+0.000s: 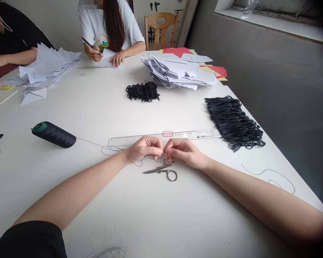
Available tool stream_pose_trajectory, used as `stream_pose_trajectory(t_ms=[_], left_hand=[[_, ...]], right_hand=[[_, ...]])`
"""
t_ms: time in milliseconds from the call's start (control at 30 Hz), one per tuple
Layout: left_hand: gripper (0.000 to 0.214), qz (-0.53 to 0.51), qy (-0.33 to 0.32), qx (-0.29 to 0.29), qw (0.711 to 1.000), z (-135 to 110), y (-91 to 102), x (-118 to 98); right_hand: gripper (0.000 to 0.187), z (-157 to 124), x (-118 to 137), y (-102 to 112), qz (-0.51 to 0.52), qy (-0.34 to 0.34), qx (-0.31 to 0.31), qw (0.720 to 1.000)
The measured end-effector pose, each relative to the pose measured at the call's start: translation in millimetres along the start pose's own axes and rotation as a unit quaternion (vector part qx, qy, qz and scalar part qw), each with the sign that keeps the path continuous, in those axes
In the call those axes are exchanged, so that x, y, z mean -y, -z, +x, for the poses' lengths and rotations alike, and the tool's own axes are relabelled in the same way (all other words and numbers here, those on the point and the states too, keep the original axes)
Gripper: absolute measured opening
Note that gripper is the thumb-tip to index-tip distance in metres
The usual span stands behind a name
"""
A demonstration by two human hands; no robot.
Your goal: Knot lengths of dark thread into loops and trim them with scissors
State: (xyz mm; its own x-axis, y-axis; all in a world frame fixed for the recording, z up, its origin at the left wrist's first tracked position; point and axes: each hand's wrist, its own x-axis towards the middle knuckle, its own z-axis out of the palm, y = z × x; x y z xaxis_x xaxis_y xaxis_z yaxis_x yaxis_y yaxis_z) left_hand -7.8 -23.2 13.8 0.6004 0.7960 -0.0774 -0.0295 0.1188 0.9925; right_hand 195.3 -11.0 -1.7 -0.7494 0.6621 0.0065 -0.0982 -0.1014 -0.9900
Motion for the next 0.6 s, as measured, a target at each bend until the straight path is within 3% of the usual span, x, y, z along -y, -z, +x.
stream_pose_trajectory(t_ms=[367, 600], left_hand=[[0.014, -0.001, -0.008, 0.005, 1.0, -0.5, 0.4, 2.0], [0.015, 0.008, -0.006, 0.005, 1.0, -0.6, 1.0, 2.3]], right_hand=[[0.026, 1.3, -0.2, 0.3, -0.019, 0.015, -0.019, 1.0], [0.026, 1.1, -0.4, 1.4, 0.001, 0.007, 0.003, 1.0]])
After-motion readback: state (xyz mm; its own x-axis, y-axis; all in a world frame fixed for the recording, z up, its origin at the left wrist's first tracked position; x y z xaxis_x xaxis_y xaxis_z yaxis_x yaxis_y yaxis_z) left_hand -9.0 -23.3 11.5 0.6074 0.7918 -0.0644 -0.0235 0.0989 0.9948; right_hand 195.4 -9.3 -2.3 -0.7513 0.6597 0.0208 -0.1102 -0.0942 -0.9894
